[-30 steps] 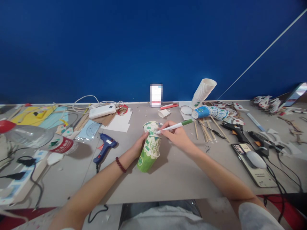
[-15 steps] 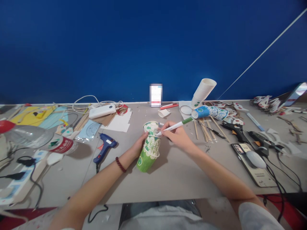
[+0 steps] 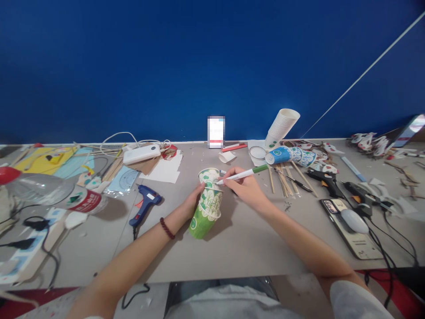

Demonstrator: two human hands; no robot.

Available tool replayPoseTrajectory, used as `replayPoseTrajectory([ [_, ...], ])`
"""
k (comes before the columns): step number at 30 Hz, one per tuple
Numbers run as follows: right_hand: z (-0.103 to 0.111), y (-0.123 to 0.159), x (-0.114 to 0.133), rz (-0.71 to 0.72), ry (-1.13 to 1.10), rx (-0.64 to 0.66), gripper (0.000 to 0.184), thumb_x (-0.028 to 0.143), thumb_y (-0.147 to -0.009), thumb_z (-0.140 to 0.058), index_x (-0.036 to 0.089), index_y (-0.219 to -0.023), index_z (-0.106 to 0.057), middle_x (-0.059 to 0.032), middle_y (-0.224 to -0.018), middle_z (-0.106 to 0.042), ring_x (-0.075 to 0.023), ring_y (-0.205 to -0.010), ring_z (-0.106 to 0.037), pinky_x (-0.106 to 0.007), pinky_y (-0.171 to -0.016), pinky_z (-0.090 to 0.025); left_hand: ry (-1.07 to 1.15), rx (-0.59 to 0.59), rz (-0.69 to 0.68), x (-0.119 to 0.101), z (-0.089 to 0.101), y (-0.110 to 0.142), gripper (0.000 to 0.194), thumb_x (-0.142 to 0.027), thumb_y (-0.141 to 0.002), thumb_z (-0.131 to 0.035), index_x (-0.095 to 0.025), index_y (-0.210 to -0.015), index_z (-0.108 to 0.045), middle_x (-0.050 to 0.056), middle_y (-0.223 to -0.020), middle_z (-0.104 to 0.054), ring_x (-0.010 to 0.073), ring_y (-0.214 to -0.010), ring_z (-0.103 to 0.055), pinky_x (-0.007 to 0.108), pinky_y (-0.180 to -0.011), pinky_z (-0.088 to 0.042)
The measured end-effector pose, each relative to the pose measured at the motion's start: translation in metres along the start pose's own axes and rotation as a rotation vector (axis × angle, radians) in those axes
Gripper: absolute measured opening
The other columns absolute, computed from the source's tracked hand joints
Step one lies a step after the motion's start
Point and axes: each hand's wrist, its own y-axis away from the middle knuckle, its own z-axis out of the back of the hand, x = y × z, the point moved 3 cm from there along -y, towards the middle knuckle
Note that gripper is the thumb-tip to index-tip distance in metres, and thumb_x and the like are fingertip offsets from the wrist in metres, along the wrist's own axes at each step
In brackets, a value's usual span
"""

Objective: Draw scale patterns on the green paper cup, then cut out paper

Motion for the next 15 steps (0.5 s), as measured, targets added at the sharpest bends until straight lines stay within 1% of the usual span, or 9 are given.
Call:
replayPoseTrajectory([
  [4, -0.0012, 0.0007, 0.0003, -0.017, -0.032, 0.014, 0.007, 0.027, -0.072, -0.060, 0.022, -0.073, -0.056, 0.0002, -0.072, -0.065, -0.0163, -0.072, -0.063, -0.026, -0.059, -0.044, -0.002, 0.009, 0.002, 0.0000, -0.0001, 0.0004, 0.041, -0.036, -0.077, -0.062, -0.014, -0.112, -0.059, 0.008, -0.081, -0.071, 0.0204, -0.067, -0.066, 0.032, -0.066, -0.051],
  [7, -0.0019, 0.0012, 0.0013, 0.004, -0.037, 0.026, 0.005, 0.024, -0.072, -0.060, 0.021, -0.071, -0.056, 0.0002, -0.069, -0.065, -0.0170, -0.075, -0.064, -0.026, -0.064, -0.046, -0.002, 0.007, 0.010, 0.0005, -0.0005, 0.0008, 0.042, -0.036, -0.079, -0.059, -0.012, -0.114, -0.058, 0.009, -0.084, -0.071, 0.0206, -0.069, -0.066, 0.032, -0.070, -0.051],
  [10, -0.0023, 0.0014, 0.0020, 0.022, -0.022, 0.037, 0.004, 0.022, -0.073, -0.059, 0.021, -0.069, -0.057, -0.0006, -0.070, -0.065, -0.0163, -0.073, -0.064, -0.028, -0.068, -0.047, 0.005, 0.001, 0.023, 0.0012, -0.0010, 0.0006, 0.043, -0.035, -0.080, -0.058, -0.013, -0.116, -0.057, 0.009, -0.085, -0.071, 0.0208, -0.069, -0.066, 0.033, -0.071, -0.051],
  [15, -0.0026, 0.0014, 0.0016, 0.027, -0.025, 0.045, 0.005, 0.021, -0.073, -0.058, 0.021, -0.068, -0.057, -0.0008, -0.069, -0.066, -0.0166, -0.073, -0.064, -0.029, -0.070, -0.048, 0.022, -0.009, 0.024, 0.0011, -0.0015, -0.0005, 0.038, -0.034, -0.079, -0.058, -0.013, -0.111, -0.059, 0.009, -0.086, -0.071, 0.0205, -0.069, -0.067, 0.032, -0.068, -0.051],
])
